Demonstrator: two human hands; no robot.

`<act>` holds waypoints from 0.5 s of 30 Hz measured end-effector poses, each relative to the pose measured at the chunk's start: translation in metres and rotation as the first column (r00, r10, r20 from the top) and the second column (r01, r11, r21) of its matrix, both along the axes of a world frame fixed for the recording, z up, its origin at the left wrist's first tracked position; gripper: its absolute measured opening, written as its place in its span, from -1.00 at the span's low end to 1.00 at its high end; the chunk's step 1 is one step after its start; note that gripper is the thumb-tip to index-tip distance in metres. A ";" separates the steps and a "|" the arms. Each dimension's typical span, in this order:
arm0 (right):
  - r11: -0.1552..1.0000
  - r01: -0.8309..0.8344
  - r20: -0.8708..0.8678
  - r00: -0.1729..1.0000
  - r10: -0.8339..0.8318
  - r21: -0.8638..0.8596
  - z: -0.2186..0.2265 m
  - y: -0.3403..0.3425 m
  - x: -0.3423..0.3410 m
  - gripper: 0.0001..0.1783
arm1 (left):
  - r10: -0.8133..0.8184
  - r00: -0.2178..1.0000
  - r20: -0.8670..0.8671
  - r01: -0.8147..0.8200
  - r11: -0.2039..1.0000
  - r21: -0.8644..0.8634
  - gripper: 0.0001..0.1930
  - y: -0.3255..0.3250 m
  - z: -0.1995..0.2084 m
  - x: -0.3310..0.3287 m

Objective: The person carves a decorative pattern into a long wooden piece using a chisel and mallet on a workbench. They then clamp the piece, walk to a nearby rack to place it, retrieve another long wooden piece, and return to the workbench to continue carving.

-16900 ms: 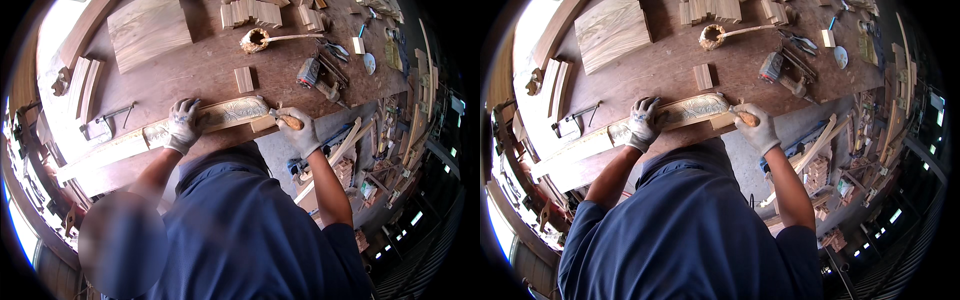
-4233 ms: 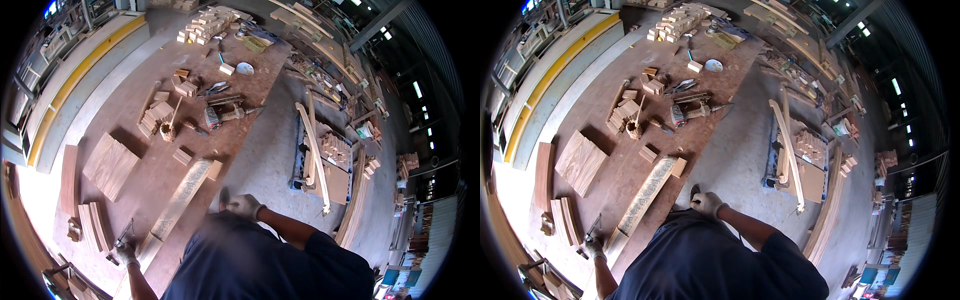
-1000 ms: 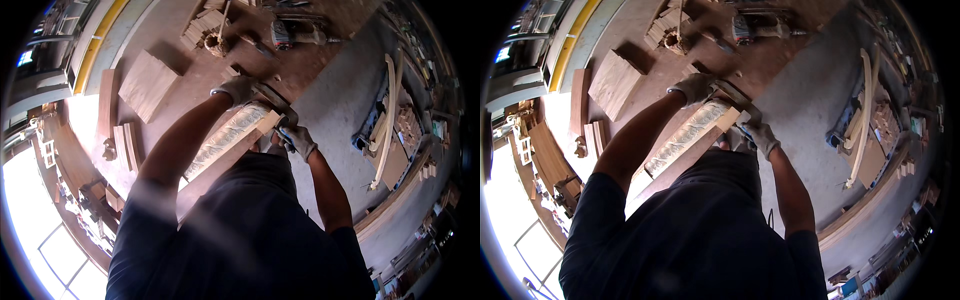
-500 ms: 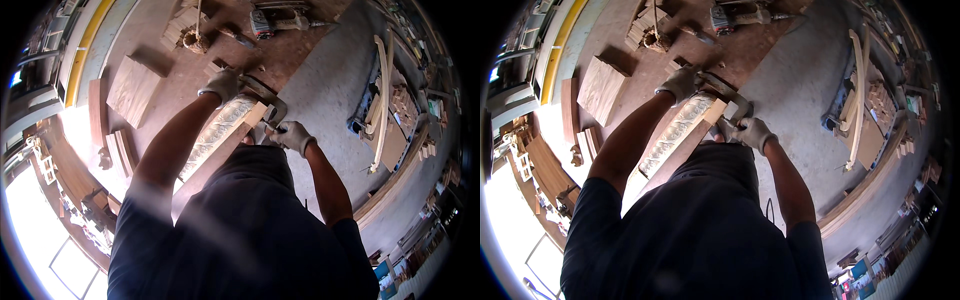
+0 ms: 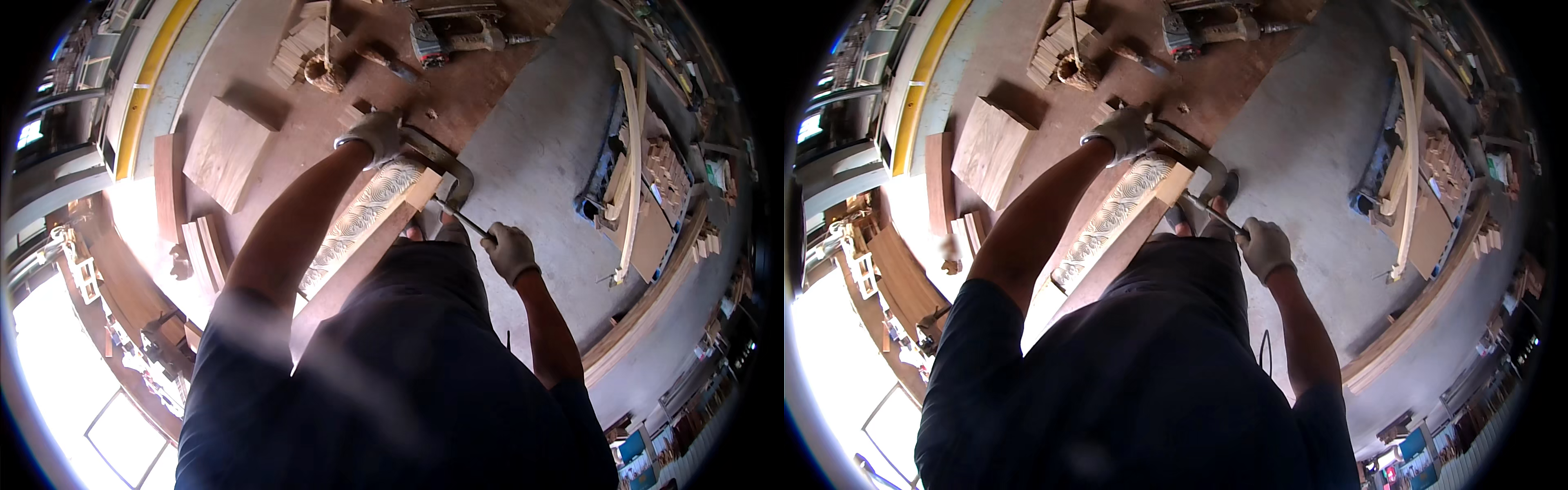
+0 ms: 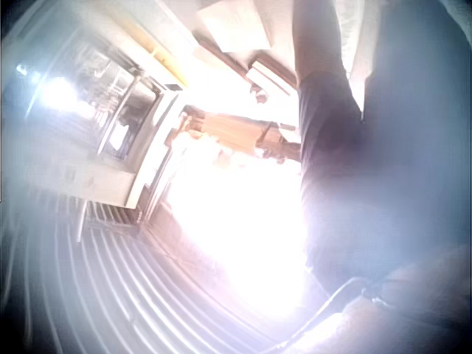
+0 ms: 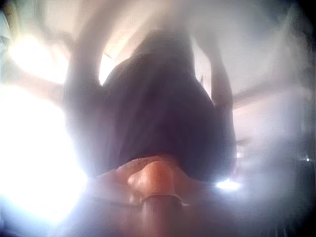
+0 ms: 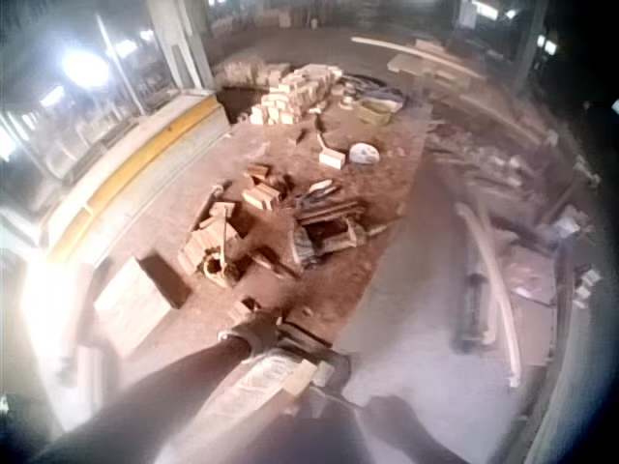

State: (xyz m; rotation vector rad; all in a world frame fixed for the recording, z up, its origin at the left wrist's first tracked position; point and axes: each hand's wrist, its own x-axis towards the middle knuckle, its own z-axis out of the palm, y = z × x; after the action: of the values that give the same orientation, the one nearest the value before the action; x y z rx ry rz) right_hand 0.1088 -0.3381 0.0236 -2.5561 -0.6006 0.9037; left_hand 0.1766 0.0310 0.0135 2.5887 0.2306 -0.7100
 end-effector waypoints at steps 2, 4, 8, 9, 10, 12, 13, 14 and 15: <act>1.000 -0.005 0.026 1.000 0.005 0.007 -0.005 -0.003 -0.006 -0.75 | -0.028 1.000 -0.011 0.028 1.000 0.009 -0.47 0.002 0.003 0.004; 1.000 0.000 0.029 1.000 0.000 -0.003 -0.008 -0.003 -0.009 -0.75 | -0.045 0.997 -0.061 0.046 0.999 0.017 -0.46 0.006 0.009 0.008; 0.999 0.034 0.043 0.998 -0.035 0.016 -0.008 -0.002 -0.015 -0.75 | -0.087 0.990 -0.115 0.095 0.993 0.067 -0.60 0.001 0.012 0.013; 0.998 0.048 0.049 0.998 -0.049 0.032 -0.008 -0.002 -0.016 -0.75 | -0.156 0.979 -0.133 0.171 0.979 0.109 -0.61 0.000 0.011 0.014; 0.998 0.055 0.052 0.997 -0.057 0.042 -0.008 -0.003 -0.016 -0.75 | -0.227 0.962 -0.150 0.249 0.957 0.147 -0.62 -0.003 0.015 0.019; 0.995 0.072 0.057 0.995 -0.075 0.065 -0.009 -0.004 -0.017 -0.76 | -0.347 0.936 -0.065 0.353 0.922 0.158 -0.61 -0.004 0.013 0.020; 0.997 0.070 0.051 0.996 -0.072 0.040 -0.006 -0.005 -0.018 -0.76 | -0.392 0.919 0.045 0.384 0.914 0.129 -0.60 -0.009 0.014 0.017; 0.995 0.081 0.058 0.995 -0.085 0.060 -0.008 -0.004 -0.018 -0.76 | -0.429 0.890 0.156 0.417 0.903 0.103 -0.58 -0.013 0.014 0.014; 0.992 0.092 0.065 0.993 -0.098 0.081 -0.009 -0.003 -0.016 -0.76 | -0.431 0.901 0.035 0.423 0.895 0.144 -0.54 -0.019 0.014 0.018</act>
State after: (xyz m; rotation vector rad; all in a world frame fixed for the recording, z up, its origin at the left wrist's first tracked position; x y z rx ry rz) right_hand 0.0924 -0.3416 0.0143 -2.5312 -0.5181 0.7488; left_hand 0.1944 0.0121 0.0276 2.8177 -0.3390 -0.7752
